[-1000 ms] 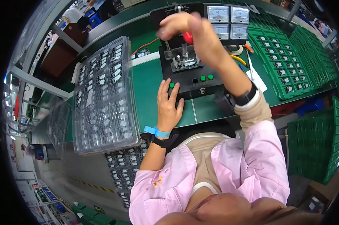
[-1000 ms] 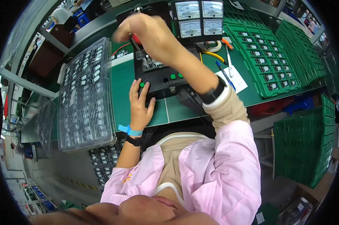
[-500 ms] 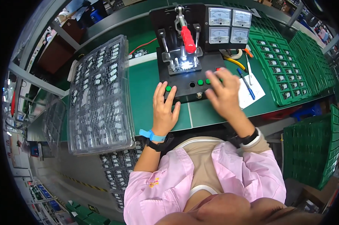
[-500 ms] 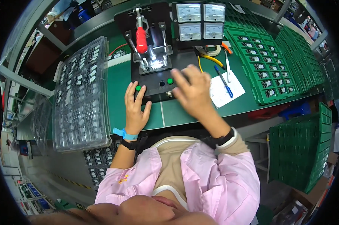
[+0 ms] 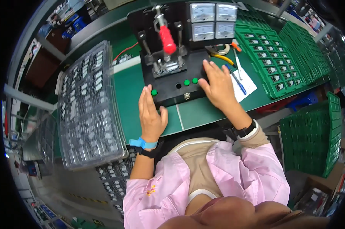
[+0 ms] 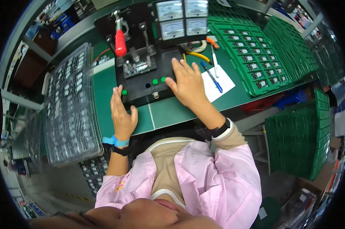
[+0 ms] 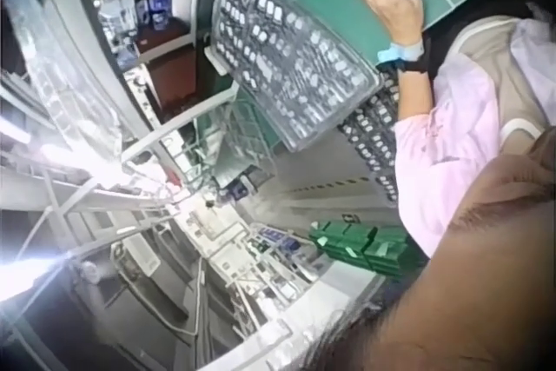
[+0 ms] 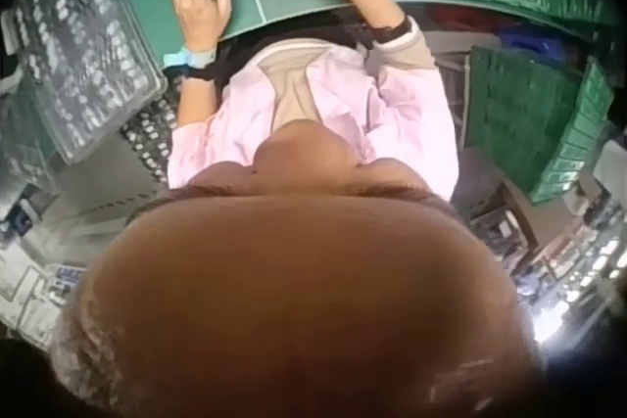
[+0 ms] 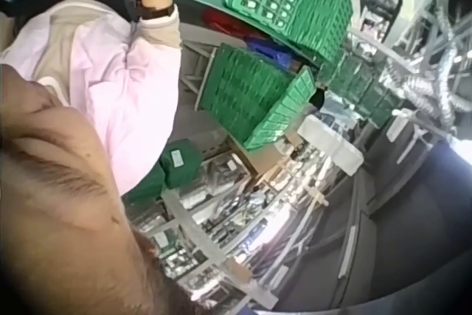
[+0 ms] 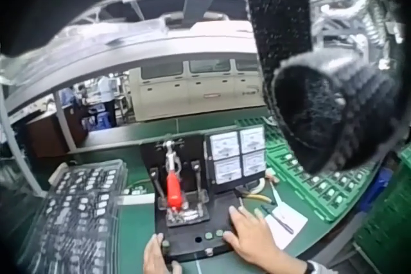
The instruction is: Testing electronic components using a specialized fixture and sorting them into storage trays.
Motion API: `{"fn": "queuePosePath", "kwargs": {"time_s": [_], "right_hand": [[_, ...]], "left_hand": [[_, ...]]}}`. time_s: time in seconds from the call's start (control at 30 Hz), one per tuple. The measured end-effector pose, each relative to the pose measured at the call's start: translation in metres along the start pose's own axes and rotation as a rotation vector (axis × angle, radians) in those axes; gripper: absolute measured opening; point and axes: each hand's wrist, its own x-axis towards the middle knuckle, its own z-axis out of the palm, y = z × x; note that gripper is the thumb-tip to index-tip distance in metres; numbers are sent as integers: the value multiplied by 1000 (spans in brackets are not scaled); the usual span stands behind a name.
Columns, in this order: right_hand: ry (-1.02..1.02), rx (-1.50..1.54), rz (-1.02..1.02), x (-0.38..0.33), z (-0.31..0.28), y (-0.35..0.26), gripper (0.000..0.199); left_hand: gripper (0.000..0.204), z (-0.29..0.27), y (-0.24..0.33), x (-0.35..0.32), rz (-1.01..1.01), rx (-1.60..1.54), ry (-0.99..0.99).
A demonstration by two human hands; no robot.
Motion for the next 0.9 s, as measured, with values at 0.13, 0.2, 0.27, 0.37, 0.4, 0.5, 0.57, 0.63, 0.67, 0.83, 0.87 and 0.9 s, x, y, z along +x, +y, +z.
{"fn": "queuePosePath", "kwargs": {"time_s": [0.13, 0.2, 0.27, 0.37, 0.4, 0.5, 0.57, 0.63, 0.67, 0.83, 0.87, 0.9], "right_hand": [[-74, 71, -63, 35, -11, -20, 47], [-32, 262, -197, 54, 3, -46, 46], [3, 342, -255, 66, 17, -60, 46], [-86, 176, -314, 65, 37, -67, 48], [-73, 156, -317, 62, 37, -69, 50], [-41, 113, -326, 62, 32, -70, 53], [-93, 310, -410, 69, 23, -60, 55], [34, 365, -588, 88, 4, -52, 57], [187, 322, -723, 108, -15, -51, 58], [484, -94, -725, 193, -38, -40, 75], [331, -13, -585, 199, -39, -37, 49], [170, 50, -442, 204, -40, -40, 29]], "left_hand": [[66, -4, -4, -4, -1, 127, -53], [67, -3, -8, -5, 23, 214, -94], [68, -1, -5, -6, 1, 232, -107], [68, -1, -4, -11, -4, 233, -118], [69, -2, -3, -12, -12, 231, -115], [69, -1, -5, -12, -10, 233, -107], [70, -3, -6, -13, -15, 252, -104], [71, -8, -7, -14, -2, 159, -81], [71, -10, -7, -16, 3, 68, -58], [65, -42, 19, -31, 158, -118, 68], [65, -58, 19, -35, 139, -80, 84], [60, -74, 15, -40, 190, -39, 108]]}}
